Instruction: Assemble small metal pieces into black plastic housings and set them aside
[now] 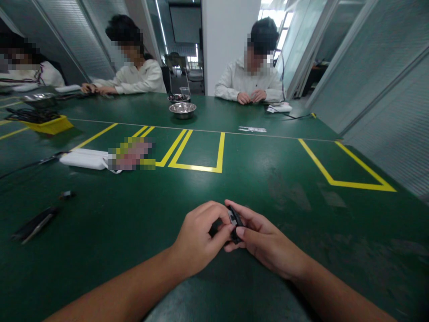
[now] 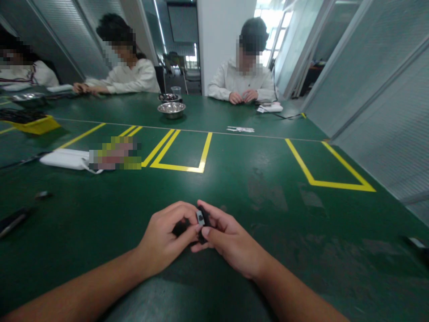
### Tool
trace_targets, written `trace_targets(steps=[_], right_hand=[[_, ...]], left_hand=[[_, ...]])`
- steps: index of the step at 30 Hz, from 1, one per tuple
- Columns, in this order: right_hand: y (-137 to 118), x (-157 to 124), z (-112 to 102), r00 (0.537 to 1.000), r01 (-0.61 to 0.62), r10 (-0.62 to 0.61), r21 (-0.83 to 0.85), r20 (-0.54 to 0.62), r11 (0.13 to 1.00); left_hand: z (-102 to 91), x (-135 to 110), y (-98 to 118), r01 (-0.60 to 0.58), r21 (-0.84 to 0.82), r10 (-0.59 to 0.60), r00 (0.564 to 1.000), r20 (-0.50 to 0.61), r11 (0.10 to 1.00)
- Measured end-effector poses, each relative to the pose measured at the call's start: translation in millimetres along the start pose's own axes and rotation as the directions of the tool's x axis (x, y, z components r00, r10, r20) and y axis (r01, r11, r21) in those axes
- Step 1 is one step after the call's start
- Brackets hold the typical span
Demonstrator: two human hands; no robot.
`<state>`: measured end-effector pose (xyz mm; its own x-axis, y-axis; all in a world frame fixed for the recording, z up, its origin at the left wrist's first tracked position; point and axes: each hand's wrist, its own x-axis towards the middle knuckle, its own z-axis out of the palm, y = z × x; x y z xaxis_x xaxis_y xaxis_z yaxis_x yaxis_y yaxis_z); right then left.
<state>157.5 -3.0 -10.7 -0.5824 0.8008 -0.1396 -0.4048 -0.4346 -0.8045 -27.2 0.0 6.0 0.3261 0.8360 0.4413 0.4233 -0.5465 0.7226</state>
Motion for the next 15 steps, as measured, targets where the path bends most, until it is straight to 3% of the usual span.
trace_targets(steps=[15], right_hand=[[1.7, 1.1, -2.7, 0.997, 0.065, -0.062, -0.075, 0.042, 0.995]], left_hand=[[-1.0, -3.0, 1.8, 0.036, -0.01, -0.036, 0.998, -0.045, 0.999]])
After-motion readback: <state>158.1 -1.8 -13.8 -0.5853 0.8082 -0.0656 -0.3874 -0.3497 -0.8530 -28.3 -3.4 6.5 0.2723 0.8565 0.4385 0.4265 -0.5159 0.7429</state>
